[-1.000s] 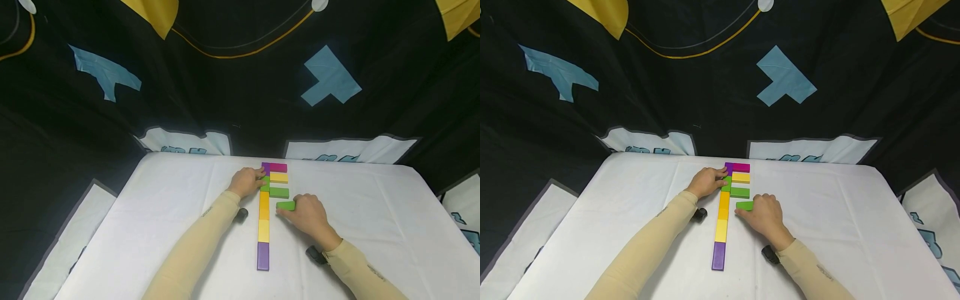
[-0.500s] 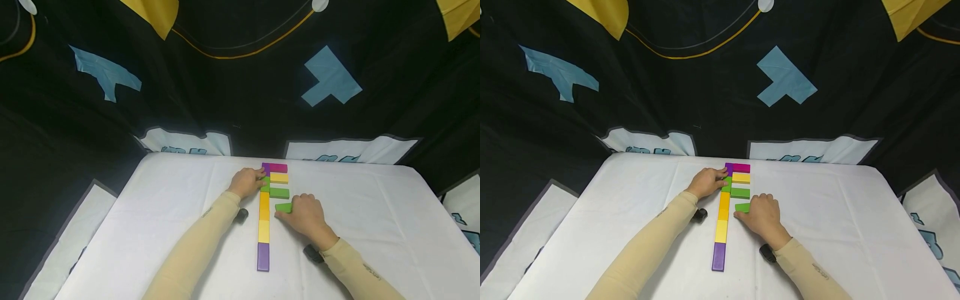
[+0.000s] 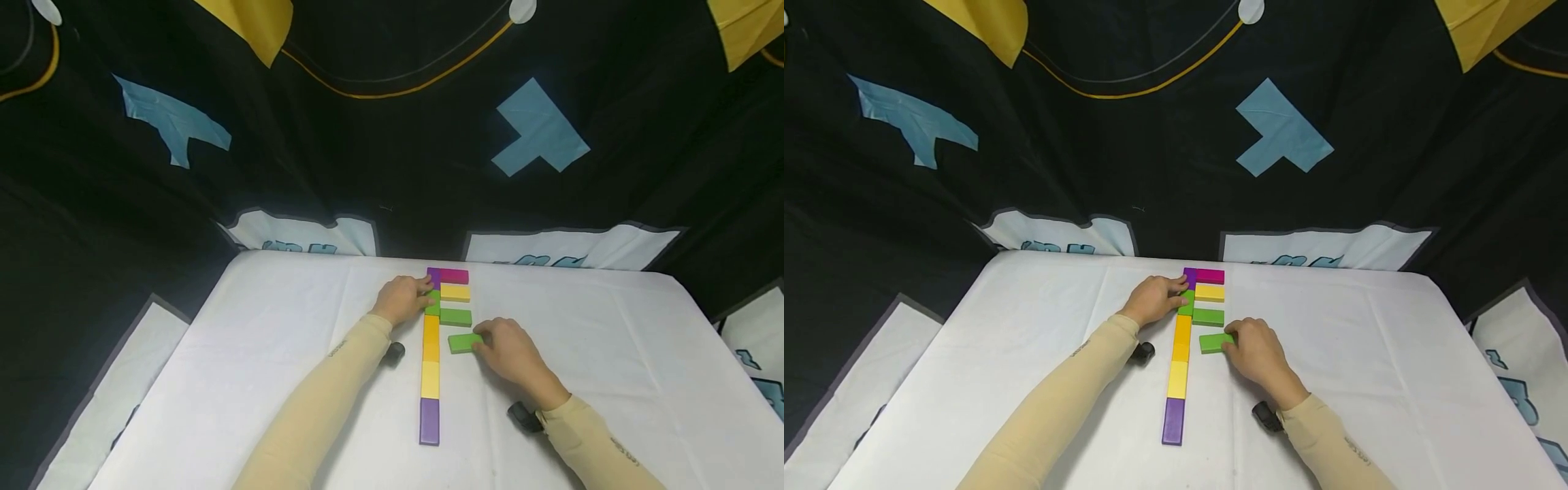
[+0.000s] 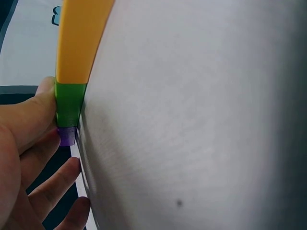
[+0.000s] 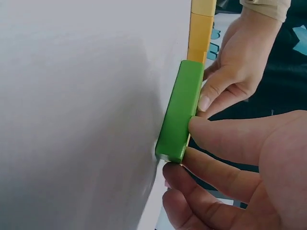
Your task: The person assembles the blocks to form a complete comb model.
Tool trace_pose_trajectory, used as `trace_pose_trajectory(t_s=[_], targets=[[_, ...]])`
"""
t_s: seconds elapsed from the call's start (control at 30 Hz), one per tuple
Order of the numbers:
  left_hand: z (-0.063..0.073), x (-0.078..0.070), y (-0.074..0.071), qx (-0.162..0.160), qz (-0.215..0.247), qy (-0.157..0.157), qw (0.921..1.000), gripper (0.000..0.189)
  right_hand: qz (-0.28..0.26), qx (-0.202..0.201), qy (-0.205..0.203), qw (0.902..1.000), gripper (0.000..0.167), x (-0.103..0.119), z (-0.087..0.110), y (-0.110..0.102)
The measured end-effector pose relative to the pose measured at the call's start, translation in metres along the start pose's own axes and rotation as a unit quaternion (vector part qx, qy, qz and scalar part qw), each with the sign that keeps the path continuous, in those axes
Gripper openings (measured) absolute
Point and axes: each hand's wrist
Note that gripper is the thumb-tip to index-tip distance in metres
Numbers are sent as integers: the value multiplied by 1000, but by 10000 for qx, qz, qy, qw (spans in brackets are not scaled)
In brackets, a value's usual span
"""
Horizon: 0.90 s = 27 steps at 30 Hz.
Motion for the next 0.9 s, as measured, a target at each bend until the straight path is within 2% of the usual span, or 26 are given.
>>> trace_pose_trajectory(t_s=[0.4,0.9], targets=[[1,3,3,-37,-65,130,9999,44,-246,14,-21,9997,30,1,2,5],[-1,2,1,-57,-141,176,9997,45,-150,57,-36,9999,32,7,-2,5]])
Point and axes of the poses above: each hand's wrist, its own z-axis away from the middle knuckle, its own y-axis out of the palm, x = y × z, and after that the axes turned 14 degrees about z, right-handed
